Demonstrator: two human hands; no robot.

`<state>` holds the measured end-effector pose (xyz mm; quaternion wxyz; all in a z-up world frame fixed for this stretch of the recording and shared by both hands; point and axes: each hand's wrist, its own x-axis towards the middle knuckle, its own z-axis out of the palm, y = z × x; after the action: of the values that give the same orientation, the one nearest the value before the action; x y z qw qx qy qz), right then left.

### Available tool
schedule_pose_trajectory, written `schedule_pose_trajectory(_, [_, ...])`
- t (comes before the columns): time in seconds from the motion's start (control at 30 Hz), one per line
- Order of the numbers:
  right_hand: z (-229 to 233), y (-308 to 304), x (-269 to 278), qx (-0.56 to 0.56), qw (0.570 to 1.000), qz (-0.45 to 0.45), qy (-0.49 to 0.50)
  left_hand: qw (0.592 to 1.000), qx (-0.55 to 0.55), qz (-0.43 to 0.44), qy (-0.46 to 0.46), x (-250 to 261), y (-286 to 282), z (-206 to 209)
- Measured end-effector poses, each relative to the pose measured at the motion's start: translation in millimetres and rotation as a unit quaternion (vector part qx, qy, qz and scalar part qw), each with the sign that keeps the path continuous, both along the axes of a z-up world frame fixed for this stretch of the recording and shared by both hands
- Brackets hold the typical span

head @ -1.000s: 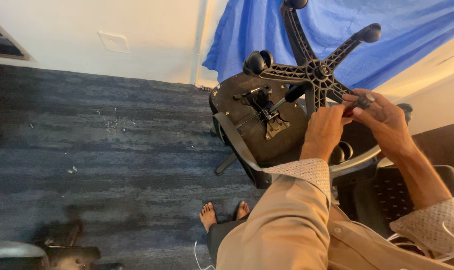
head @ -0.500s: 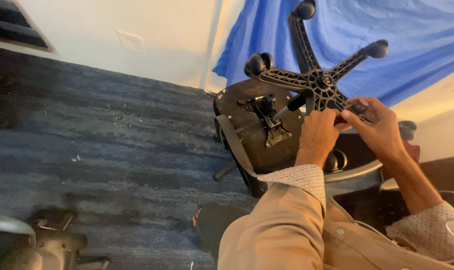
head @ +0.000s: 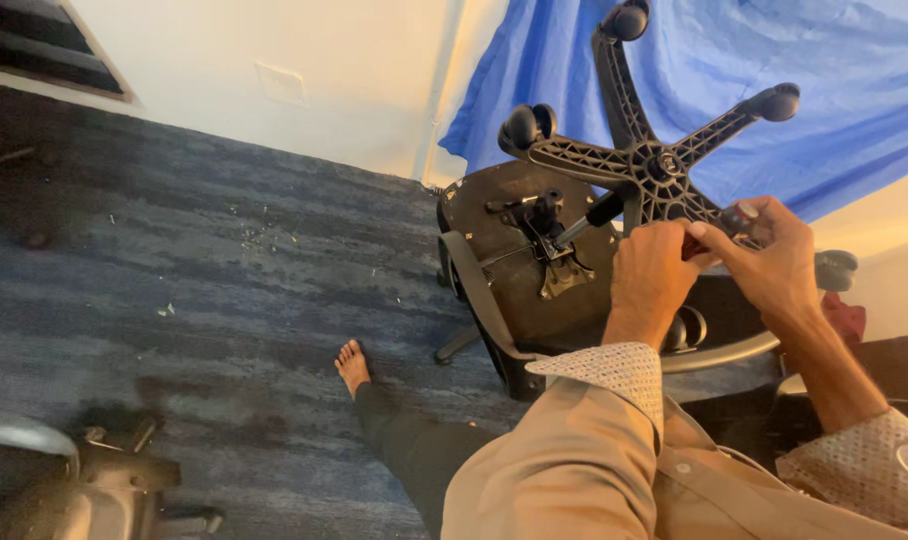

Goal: The person uses a screwdriver to loosen and remove screws from the underside of an overturned office chair. The person works on the central mechanism connecting the seat to the base, removing fasteners one at a time.

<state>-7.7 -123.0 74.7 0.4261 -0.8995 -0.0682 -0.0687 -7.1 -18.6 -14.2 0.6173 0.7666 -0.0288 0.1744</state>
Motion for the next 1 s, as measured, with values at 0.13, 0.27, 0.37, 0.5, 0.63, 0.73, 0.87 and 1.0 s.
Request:
schedule_pose_trajectory(0.13, [17, 11, -11, 0.127, 0.987, 0.075, 0.065, 1.0, 0.02, -0.016, -0.018, 4, 2, -6])
schedule_pose_trajectory(0.27, [27, 6, -15, 0.146, 0.982, 0.089, 0.084, 0.997, -0.008, -0.069, -0.045, 9, 10, -7])
schedule_pose_trajectory(0.37, [14, -1, -7, 0.094, 0.993, 0.062, 0.03, 0.995, 0.001, -0.099, 0.002, 6, 19, 2])
schedule_pose_trajectory(0.5, [-10, -5, 9, 0.013, 0.999, -0.029, -0.03, 0.997, -0.016, -0.039, 0.057, -3, 21, 20])
schedule_pose_trajectory(0.63, [-14, -1, 14, 0.093, 0.995, -0.009, 0.014, 0.999, -0.017, -0.03, -0.014, -7, 23, 17])
schedule_pose_trajectory(0.73, [-5, 3, 2, 0.122, 0.991, 0.037, 0.035, 0.998, -0.026, -0.04, -0.036, -8, 25, 6])
schedule_pose_trajectory(0.87, [10, -2, -10, 0.175, 0.98, 0.062, 0.071, 0.995, -0.012, -0.103, 0.011, 3, 26, 2])
schedule_pose_trajectory(1.0, [4, -6, -1, 0.152, 0.985, 0.075, 0.02, 0.995, -0.042, -0.089, -0.032, 0, 30, 8])
